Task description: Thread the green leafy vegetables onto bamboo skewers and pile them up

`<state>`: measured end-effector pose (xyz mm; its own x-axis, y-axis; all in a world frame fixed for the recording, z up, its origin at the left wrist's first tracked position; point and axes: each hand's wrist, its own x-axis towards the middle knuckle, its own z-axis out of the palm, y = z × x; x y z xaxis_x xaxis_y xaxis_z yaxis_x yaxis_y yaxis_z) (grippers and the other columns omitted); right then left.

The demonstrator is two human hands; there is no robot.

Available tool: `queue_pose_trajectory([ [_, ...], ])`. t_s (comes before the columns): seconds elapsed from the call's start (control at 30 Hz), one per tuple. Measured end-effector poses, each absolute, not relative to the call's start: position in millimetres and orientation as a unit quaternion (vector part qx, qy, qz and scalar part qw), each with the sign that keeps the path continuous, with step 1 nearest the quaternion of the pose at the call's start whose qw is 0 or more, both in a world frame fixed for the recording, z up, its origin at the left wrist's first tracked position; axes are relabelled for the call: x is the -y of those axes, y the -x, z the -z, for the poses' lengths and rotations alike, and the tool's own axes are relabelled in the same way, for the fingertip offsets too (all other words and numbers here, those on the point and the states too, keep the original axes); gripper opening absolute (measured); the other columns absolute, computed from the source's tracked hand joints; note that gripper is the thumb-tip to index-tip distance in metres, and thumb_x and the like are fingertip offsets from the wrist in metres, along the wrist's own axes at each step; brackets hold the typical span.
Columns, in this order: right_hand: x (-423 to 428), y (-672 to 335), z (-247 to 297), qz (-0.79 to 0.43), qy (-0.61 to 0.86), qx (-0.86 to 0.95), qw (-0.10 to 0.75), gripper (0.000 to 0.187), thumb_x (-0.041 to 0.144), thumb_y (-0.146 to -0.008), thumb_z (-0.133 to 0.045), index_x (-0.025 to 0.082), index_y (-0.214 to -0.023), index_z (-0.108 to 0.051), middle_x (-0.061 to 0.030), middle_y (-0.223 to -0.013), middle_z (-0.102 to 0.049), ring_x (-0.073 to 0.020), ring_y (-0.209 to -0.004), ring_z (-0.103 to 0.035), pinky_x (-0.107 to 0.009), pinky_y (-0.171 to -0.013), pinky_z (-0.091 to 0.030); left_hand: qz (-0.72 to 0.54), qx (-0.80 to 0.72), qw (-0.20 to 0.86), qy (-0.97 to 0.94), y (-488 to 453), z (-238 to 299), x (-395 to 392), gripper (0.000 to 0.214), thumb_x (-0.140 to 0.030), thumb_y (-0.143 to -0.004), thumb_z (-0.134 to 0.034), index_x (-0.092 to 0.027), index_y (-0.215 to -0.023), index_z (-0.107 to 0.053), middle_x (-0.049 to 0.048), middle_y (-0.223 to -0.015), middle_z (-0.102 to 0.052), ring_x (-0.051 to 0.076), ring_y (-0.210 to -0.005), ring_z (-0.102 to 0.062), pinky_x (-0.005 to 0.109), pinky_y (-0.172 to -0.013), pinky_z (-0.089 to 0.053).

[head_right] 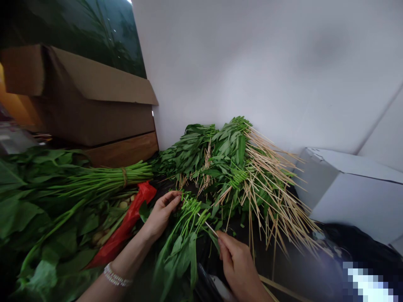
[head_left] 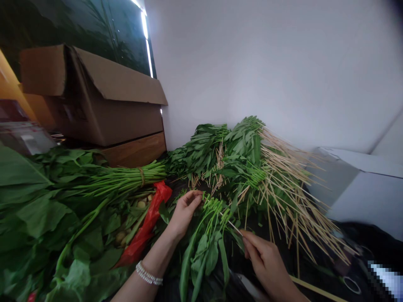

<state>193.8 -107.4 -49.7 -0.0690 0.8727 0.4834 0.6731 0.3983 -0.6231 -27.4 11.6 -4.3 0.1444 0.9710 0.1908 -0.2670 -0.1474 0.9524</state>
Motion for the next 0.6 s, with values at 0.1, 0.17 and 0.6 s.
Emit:
queue_pose_trajectory([
  [0.1,108.0,-195.1,49.4,-0.115,0.537,0.728,0.411,0.033,0.031,-0.096,-0.038,0.018,-0.111,-0.065,0.0013,-0.062,-0.058,-0.0124,-0.054,-0.057,-0.020,-0.056,-0.047,-0.558,-0.347,0.564,-0.500,27.3,3.8,-11.4,0.025,-0.035,-0.071,-0.074,-0.017,-0.087,-0.069,-0.0006,-0.077,-0.063,0.010,-0.067,-0.054,0.020,-0.066,-0.043],
  [0.17,108.7,-194.9,47.7,-0.114,0.542,0.728,0.404,0.035,0.032,-0.096,-0.036,0.017,-0.110,-0.065,0.0004,-0.062,-0.058,-0.0133,-0.055,-0.057,-0.021,-0.056,-0.047,-0.555,-0.351,0.573,-0.490,28.1,3.9,-11.9,0.023,-0.034,-0.071,-0.074,-0.016,-0.085,-0.069,-0.0004,-0.076,-0.063,0.009,-0.066,-0.054,0.019,-0.064,-0.042],
  [0.6,110.0,-193.9,46.3,-0.124,0.554,0.724,0.392,0.037,0.034,-0.096,-0.035,0.019,-0.110,-0.066,-0.0005,-0.063,-0.059,-0.0142,-0.056,-0.058,-0.022,-0.061,-0.048,-0.524,-0.383,0.535,-0.541,33.2,-0.3,-11.8,0.020,-0.032,-0.071,-0.072,-0.014,-0.080,-0.073,0.0022,-0.074,-0.066,0.012,-0.067,-0.055,0.020,-0.065,-0.040],
])
